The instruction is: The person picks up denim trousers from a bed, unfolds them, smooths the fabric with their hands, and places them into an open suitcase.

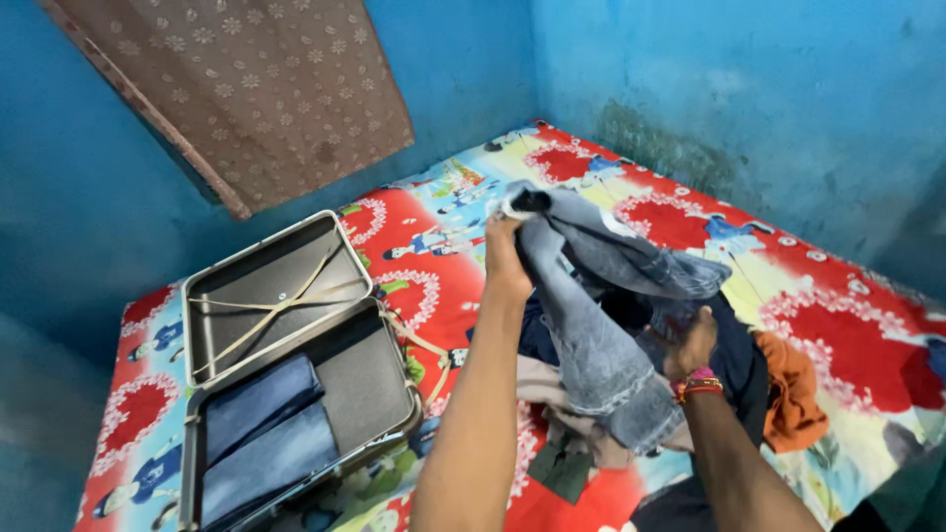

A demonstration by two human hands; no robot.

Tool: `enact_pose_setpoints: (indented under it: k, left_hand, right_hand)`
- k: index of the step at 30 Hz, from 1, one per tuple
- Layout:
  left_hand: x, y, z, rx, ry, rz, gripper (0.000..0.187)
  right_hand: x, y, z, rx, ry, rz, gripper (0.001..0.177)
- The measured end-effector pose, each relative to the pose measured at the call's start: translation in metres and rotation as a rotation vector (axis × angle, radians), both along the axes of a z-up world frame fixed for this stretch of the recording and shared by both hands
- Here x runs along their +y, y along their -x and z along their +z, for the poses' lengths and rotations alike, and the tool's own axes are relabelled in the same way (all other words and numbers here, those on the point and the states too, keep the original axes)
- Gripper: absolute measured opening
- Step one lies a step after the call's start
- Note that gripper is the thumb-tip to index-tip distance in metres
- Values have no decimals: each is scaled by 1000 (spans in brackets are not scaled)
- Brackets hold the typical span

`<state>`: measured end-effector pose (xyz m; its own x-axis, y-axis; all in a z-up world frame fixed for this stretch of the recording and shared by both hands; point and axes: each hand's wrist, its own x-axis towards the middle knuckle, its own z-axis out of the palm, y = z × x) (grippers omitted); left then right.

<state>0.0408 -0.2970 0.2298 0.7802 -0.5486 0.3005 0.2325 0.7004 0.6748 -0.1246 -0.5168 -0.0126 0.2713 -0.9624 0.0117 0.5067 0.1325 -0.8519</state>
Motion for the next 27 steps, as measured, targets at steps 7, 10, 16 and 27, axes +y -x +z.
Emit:
enact_pose_setpoints:
  k: [7, 10, 16, 27]
  left_hand:
    - [102, 12, -96, -1548, -844, -429, 52]
    - [156, 22, -119, -1363, -1140, -774, 55]
    - [145, 2, -145, -357, -645, -141, 62]
    - [140, 65, -111, -507, -651, 356, 46]
  right_hand:
    - [-4, -18, -7, 153, 182, 310, 30]
    - [-9, -27, 12, -62, 44, 268, 25]
    - [135, -63, 17, 318, 415, 550, 29]
    - [245, 15, 26, 364, 638, 838, 49]
